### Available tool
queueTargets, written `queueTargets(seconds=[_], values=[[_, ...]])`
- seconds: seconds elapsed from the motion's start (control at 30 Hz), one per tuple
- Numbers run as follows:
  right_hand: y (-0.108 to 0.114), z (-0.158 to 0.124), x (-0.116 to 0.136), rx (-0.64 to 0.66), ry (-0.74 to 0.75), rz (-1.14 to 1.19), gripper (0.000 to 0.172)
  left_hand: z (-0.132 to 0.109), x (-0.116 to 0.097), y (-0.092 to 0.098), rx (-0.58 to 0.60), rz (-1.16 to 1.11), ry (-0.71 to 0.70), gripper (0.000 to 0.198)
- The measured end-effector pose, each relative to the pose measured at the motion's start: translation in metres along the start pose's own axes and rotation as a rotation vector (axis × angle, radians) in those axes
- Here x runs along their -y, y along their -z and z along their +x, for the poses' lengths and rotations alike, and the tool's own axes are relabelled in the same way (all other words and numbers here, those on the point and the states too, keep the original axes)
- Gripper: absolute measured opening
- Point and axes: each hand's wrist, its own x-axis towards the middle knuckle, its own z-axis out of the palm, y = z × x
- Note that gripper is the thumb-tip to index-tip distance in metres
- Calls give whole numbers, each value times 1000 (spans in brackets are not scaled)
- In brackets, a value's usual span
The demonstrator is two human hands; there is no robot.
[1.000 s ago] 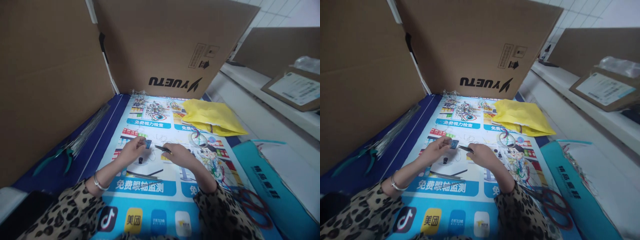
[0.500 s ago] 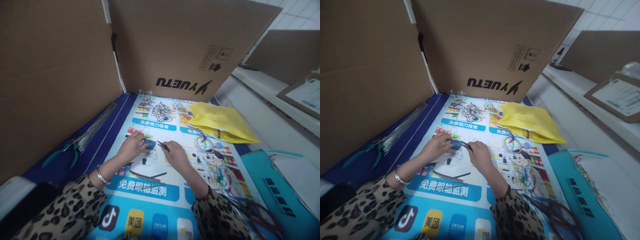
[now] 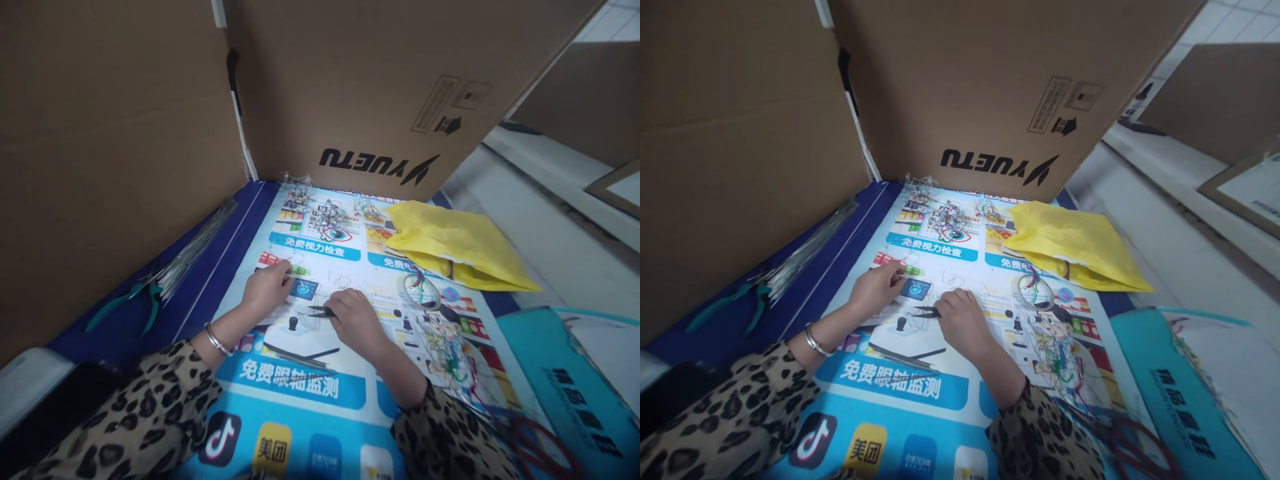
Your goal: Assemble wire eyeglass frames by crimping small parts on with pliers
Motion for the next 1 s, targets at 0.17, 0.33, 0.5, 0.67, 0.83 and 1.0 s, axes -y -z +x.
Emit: queueTargets(seconds=[0.17,0.33,0.5,0.67,0.83,1.0], values=[[1,-5,0,-14,19,25,14,-1,0,-2,-69,37,-200,14],[0,-7,2,-23,0,9,17,0,2,-2,-42,-21,-330,20],[-1,-4,1,-36,-1,12,21,-6,4,-1,-15,-36,-341,24],[-2,-3,1,-29,10,1,22,-14,0,5,-150,-113,-438,25],[-7,-4,-1,-56,35,7,23,-17,-5,10,-142,-135,-641,23],[-7,-4,-2,-58,61,-7,21,-18,-4,4,132,42,-639,44]])
